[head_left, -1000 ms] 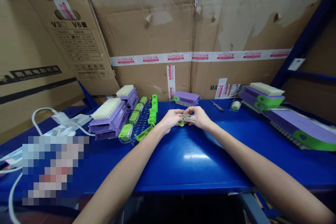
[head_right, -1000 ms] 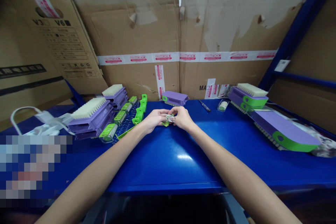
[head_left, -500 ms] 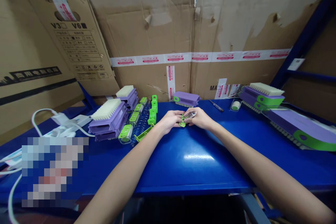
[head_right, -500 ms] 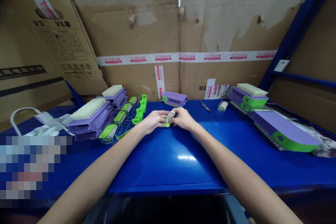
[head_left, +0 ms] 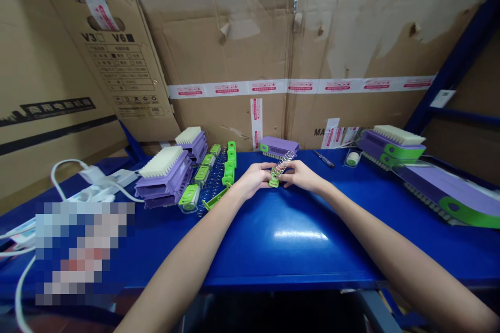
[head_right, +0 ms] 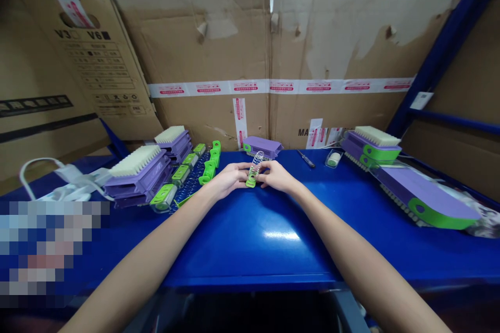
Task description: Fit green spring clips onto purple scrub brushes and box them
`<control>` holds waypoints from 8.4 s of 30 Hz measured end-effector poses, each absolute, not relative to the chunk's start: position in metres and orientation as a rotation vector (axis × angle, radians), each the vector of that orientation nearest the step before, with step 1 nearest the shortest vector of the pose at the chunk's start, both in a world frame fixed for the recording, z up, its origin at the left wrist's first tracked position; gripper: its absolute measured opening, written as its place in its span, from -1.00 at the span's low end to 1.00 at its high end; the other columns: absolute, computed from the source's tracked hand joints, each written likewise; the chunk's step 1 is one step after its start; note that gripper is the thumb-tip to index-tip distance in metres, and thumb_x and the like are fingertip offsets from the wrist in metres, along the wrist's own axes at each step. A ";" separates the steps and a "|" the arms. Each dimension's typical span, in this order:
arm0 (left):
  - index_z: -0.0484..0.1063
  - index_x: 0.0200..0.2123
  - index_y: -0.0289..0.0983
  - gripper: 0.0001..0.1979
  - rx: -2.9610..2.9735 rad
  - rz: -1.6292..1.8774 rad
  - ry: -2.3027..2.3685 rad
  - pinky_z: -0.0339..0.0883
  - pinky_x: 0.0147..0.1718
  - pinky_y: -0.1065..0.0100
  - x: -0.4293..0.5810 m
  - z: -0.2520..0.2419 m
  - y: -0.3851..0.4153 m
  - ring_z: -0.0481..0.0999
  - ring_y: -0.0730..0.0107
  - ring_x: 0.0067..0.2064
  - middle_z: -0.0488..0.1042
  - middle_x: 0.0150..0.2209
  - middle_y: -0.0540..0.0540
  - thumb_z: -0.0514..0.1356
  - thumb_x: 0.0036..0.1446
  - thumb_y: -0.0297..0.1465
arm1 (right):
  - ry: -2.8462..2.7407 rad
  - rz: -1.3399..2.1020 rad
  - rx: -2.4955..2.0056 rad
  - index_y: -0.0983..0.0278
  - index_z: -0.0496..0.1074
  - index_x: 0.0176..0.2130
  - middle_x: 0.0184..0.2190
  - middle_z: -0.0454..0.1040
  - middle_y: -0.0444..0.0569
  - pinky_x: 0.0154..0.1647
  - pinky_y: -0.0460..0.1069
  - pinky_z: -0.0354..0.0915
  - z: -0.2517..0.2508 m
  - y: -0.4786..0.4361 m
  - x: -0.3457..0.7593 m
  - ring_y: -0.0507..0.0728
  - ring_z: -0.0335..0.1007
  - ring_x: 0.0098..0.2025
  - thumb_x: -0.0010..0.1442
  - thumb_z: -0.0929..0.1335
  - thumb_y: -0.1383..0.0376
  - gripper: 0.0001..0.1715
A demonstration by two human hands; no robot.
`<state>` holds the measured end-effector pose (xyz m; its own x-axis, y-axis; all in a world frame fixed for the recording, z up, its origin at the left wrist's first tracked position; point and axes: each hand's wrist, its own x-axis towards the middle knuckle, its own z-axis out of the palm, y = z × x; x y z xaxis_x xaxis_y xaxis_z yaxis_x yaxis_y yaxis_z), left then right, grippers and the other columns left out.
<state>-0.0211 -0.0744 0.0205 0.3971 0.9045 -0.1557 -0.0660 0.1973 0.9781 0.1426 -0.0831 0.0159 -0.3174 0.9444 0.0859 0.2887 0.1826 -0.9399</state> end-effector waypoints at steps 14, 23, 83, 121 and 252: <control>0.37 0.01 -0.34 -0.42 1.258 0.898 0.862 0.45 -0.33 0.36 -0.025 0.019 -0.072 0.54 0.40 -0.35 0.55 -0.26 -0.16 0.16 -0.17 -0.71 | -1.813 0.976 -1.071 0.36 0.43 -0.20 -0.33 0.47 -0.04 -0.54 -0.10 0.41 0.015 -0.084 0.141 0.01 0.36 -0.44 -0.06 0.41 0.32 -0.64; 0.36 0.05 -0.34 -0.36 1.238 0.869 0.818 0.46 -0.27 0.33 -0.027 0.021 -0.074 0.55 0.41 -0.36 0.55 -0.21 -0.19 0.23 -0.19 -0.71 | -1.816 1.007 -1.058 0.37 0.44 -0.13 -0.34 0.51 0.00 -0.56 -0.11 0.40 0.008 -0.078 0.144 0.03 0.41 -0.43 0.01 0.41 0.27 -0.60; 0.34 -0.02 -0.39 -0.48 1.155 0.927 1.046 0.49 -0.26 0.28 -0.021 0.020 -0.072 0.53 0.43 -0.43 0.52 -0.42 -0.09 0.12 -0.11 -0.74 | -1.840 0.781 -1.102 0.28 0.33 0.06 -0.07 0.43 0.05 -0.69 -0.15 0.24 0.002 -0.080 0.137 -0.04 0.33 -0.52 -0.01 0.43 0.15 -0.36; 0.51 -0.21 -0.27 -0.57 2.074 0.988 1.187 0.42 -0.22 0.32 -0.018 0.008 -0.077 0.56 0.20 -0.21 0.59 -0.27 -0.16 0.32 -0.08 -0.10 | -1.388 1.009 -1.143 0.33 0.50 -0.26 -0.31 0.51 0.02 -0.50 -0.10 0.39 0.012 -0.077 0.143 0.11 0.44 -0.31 -0.06 0.44 0.04 -0.54; 0.41 -0.09 -0.30 -0.71 2.450 1.384 1.307 0.37 -0.16 0.34 -0.025 0.018 -0.066 0.53 0.34 -0.27 0.53 -0.31 -0.10 0.06 0.13 -0.57 | -2.194 0.256 -1.421 0.31 0.46 -0.41 -0.51 0.48 -0.07 -0.46 -0.11 0.05 0.055 -0.098 0.167 0.03 0.28 -0.49 0.12 0.30 0.18 -0.75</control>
